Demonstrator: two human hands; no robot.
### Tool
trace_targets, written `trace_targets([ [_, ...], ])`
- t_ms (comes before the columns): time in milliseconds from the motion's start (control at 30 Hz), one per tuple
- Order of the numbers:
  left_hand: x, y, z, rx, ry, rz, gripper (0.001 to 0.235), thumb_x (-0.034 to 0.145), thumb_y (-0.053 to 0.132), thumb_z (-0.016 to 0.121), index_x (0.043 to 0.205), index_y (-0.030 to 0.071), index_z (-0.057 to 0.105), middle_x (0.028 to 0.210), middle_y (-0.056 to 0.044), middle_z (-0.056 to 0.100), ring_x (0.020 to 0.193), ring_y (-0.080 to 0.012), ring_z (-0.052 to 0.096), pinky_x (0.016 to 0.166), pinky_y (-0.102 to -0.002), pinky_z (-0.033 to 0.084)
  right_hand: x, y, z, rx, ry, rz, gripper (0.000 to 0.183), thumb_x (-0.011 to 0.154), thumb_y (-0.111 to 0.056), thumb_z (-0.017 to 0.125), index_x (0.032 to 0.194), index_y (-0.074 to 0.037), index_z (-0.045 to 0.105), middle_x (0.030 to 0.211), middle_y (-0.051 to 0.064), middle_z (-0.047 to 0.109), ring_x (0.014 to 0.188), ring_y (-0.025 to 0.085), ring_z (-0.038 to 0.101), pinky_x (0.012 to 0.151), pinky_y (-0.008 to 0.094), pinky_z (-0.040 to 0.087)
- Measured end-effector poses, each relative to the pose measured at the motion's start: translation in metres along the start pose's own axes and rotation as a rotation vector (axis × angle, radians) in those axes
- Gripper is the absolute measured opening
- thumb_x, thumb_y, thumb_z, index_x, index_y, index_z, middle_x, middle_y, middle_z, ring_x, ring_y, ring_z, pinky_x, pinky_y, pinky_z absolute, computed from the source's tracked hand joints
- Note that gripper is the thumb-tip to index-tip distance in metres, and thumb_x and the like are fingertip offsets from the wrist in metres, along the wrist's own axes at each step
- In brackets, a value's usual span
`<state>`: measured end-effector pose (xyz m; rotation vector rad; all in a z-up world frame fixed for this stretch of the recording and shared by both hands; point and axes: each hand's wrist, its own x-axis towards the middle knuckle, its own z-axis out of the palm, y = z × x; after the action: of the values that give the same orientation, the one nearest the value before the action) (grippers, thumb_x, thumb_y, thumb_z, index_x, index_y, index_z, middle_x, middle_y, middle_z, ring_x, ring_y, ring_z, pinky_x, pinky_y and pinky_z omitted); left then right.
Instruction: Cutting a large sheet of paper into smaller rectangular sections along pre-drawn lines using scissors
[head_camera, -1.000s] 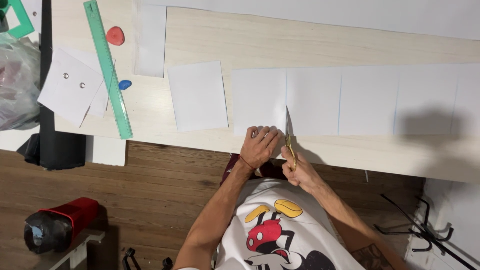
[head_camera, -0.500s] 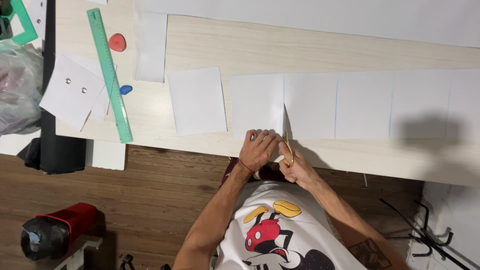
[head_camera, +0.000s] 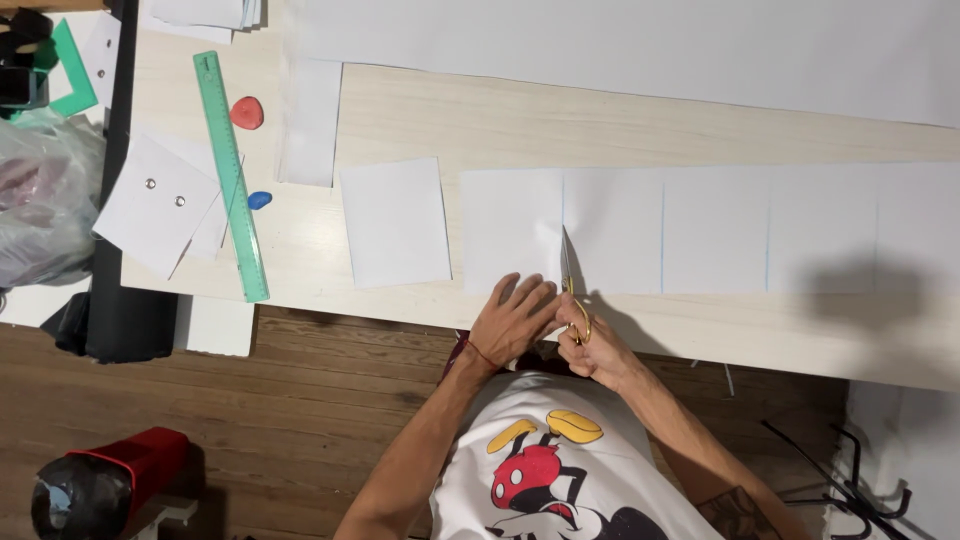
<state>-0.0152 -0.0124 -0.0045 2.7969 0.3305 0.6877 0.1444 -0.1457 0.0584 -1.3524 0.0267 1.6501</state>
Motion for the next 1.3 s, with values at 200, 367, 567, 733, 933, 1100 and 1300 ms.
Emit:
trace_targets([
  [200, -0.01, 0.006, 0.027, 0.06, -0.062, -0.043, 0.053, 0.123, 0.06, 0.047, 0.145, 0.021, 0.075, 0.154, -0.007, 0.065, 0.147, -0.0348, 0.061, 0.127, -0.065, 0.045, -0.005, -0.004, 0.009, -0.116, 0.003, -0.031, 0.072, 0.121, -0.073, 0.052, 0.107, -0.002, 0.061, 0.05, -0.002, 0.03, 0.036, 0.008, 0.026, 0.027, 0.021, 0.023],
  [367, -0.009, 0.004, 0.025, 0.087, -0.101, -0.017, 0.053, 0.123, 0.06, 0.044, 0.14, 0.021, 0.076, 0.151, -0.008, 0.064, 0.145, -0.0341, 0.062, 0.128, -0.065, 0.045, 0.014, 0.016, -0.004, -0.146, 0.002, -0.086, 0.069, 0.124, -0.068, 0.053, 0.115, 0.001, 0.059, 0.048, 0.001, 0.036, 0.033, 0.009, 0.028, 0.026, 0.022, 0.028],
  [567, -0.007, 0.005, 0.017, 0.076, -0.138, -0.016, 0.059, 0.122, 0.063, 0.041, 0.142, 0.019, 0.075, 0.149, -0.01, 0.064, 0.144, -0.0345, 0.062, 0.129, -0.068, 0.043, -0.015, -0.04, 0.036, -0.151, 0.017, -0.1, 0.072, 0.125, -0.065, 0.05, 0.114, 0.005, 0.059, 0.048, -0.002, 0.036, 0.032, 0.007, 0.03, 0.025, 0.022, 0.029],
  [733, -0.001, 0.006, 0.01, 0.087, -0.089, -0.003, 0.066, 0.118, 0.071, 0.043, 0.14, 0.019, 0.077, 0.146, -0.012, 0.066, 0.142, -0.0353, 0.062, 0.128, -0.068, 0.044, -0.005, -0.044, 0.034, -0.136, 0.013, -0.094, 0.066, 0.126, -0.064, 0.047, 0.11, 0.0, 0.054, 0.048, -0.001, 0.033, 0.032, 0.007, 0.027, 0.024, 0.021, 0.026],
  [933, -0.001, 0.007, 0.01, 0.111, -0.083, -0.005, 0.076, 0.115, 0.079, 0.036, 0.14, 0.019, 0.077, 0.145, -0.012, 0.066, 0.143, -0.0358, 0.062, 0.127, -0.068, 0.045, 0.002, -0.047, 0.034, -0.167, 0.014, -0.102, 0.076, 0.126, -0.066, 0.048, 0.088, 0.0, 0.059, 0.045, -0.002, 0.031, 0.03, 0.007, 0.027, 0.023, 0.021, 0.025],
  [1100, 0.002, 0.006, 0.009, 0.082, -0.071, -0.019, 0.075, 0.115, 0.079, 0.038, 0.143, 0.021, 0.077, 0.145, -0.011, 0.068, 0.141, -0.0347, 0.063, 0.127, -0.067, 0.045, 0.013, -0.047, 0.029, -0.158, 0.024, -0.096, 0.065, 0.127, -0.064, 0.049, 0.094, -0.007, 0.054, 0.047, -0.002, 0.031, 0.03, 0.007, 0.027, 0.022, 0.021, 0.025],
  [1300, -0.006, 0.006, 0.024, 0.077, -0.036, -0.03, 0.077, 0.115, 0.079, 0.038, 0.145, 0.019, 0.076, 0.144, -0.012, 0.067, 0.141, -0.0348, 0.062, 0.127, -0.065, 0.046, 0.032, -0.037, 0.018, -0.163, 0.034, -0.094, 0.063, 0.127, -0.063, 0.049, 0.109, -0.003, 0.053, 0.048, -0.001, 0.033, 0.031, 0.006, 0.027, 0.022, 0.022, 0.027],
])
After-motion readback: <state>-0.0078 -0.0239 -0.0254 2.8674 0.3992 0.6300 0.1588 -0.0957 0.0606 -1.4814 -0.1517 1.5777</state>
